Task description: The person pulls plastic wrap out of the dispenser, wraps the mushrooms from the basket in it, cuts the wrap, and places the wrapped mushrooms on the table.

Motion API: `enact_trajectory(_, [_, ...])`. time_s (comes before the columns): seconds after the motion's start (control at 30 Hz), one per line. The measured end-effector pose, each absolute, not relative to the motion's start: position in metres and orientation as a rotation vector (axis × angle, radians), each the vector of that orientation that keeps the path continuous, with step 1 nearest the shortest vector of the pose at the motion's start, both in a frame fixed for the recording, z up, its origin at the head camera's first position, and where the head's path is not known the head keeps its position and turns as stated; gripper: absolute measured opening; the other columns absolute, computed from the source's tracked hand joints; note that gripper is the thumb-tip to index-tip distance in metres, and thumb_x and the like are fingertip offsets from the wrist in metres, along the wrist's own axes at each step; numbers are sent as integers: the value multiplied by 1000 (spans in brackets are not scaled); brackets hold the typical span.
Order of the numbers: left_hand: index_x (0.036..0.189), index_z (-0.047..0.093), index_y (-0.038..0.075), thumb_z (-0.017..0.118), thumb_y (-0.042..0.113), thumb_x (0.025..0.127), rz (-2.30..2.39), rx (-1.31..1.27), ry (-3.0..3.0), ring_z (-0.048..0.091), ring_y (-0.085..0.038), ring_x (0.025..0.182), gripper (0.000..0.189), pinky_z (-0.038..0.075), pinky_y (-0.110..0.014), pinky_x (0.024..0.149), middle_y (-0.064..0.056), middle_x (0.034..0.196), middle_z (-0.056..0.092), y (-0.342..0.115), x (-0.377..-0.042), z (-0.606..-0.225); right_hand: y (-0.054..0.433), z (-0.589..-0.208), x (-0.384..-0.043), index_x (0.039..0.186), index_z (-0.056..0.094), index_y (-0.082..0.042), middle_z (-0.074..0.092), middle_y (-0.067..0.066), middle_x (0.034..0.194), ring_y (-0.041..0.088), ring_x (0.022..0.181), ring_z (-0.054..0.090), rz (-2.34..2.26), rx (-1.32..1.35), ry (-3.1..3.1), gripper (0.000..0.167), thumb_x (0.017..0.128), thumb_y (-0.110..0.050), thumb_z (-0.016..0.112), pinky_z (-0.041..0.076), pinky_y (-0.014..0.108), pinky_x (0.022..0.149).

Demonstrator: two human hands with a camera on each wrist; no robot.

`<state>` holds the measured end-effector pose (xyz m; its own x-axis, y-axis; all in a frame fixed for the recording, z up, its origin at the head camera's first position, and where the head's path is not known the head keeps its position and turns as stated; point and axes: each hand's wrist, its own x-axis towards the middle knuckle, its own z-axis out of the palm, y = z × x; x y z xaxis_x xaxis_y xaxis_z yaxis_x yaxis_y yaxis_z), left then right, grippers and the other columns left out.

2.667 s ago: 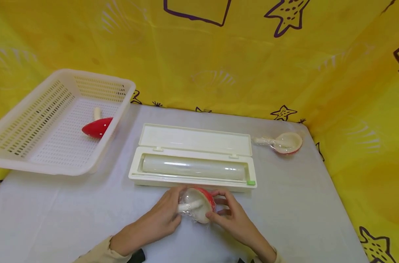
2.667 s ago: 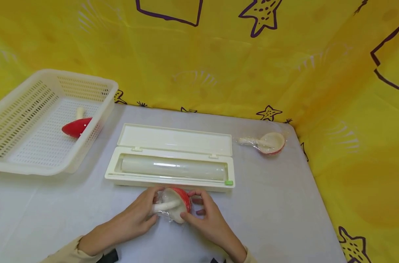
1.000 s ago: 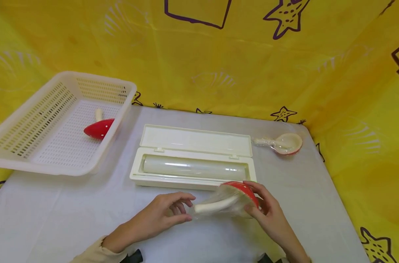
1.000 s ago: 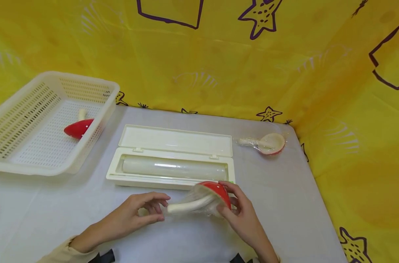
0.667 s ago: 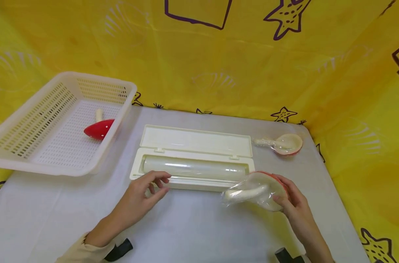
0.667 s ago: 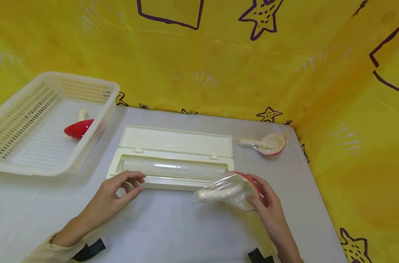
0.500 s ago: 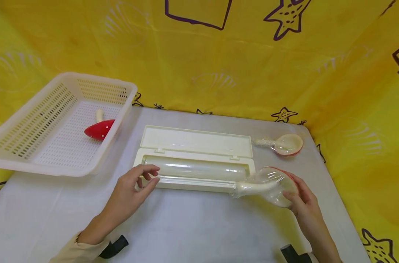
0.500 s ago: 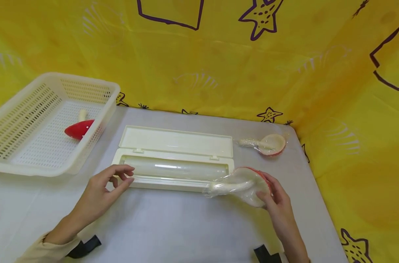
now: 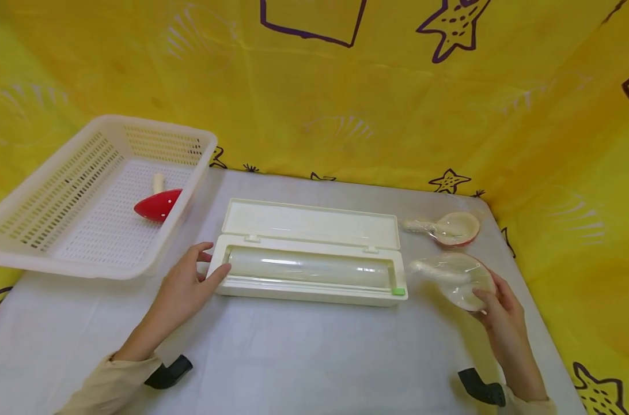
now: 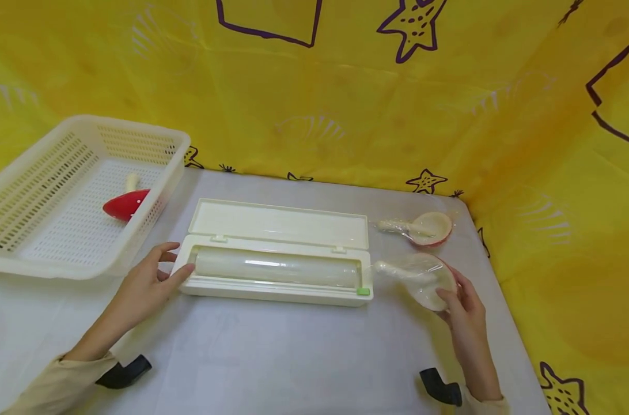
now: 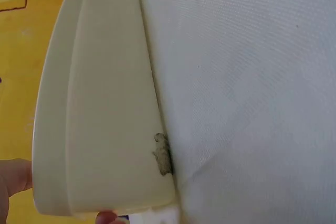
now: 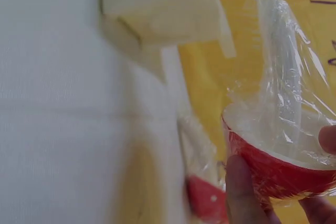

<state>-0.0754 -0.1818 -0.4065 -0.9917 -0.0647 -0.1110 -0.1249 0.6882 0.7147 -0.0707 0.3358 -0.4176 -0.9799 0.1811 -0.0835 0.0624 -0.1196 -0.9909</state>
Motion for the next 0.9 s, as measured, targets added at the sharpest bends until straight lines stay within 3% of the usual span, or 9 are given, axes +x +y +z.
enact_trajectory(0.17, [154,21,4,51,49,100,1329,-169,2502,68,-20,66,76,57,-34,61,-32,141,46,-189,-84,-412,346,-425,-78,118,61,-31,63,-15,105,4,77,66,2263,-372,-2067,31,101,-7,52,58,19,67])
enact_trajectory(0.27, [155,19,4,50,45,102,1441,-158,2366,71,-24,67,74,60,-37,63,-33,137,48,-189,-87,-416,350,-429,-82,117,59,-33,62,-17,103,1,78,64,2212,-438,-2120,29,101,-9,54,57,17,67])
enact_trajectory(0.4, [154,22,4,48,38,104,1478,-138,2360,71,-25,68,66,61,-36,66,-31,127,53,-186,-86,-417,352,-432,-89,126,55,-29,60,-19,100,-2,80,60,2045,-496,-2251,30,100,-14,58,56,14,66])
enact_trajectory(0.63, [151,30,4,44,35,106,1368,-152,2523,67,-20,64,57,59,-34,64,-29,125,57,-180,-84,-418,354,-433,-97,145,44,-14,55,-16,95,-3,77,58,1895,-583,-2377,51,98,-21,62,55,12,65])
enact_trajectory(0.9, [144,38,0,42,32,106,1324,-156,2657,68,-18,58,50,56,-30,60,-30,117,61,-174,-92,-421,356,-434,-104,153,36,-13,47,-11,104,-3,79,53,1725,-745,-2526,62,99,-31,60,53,10,66])
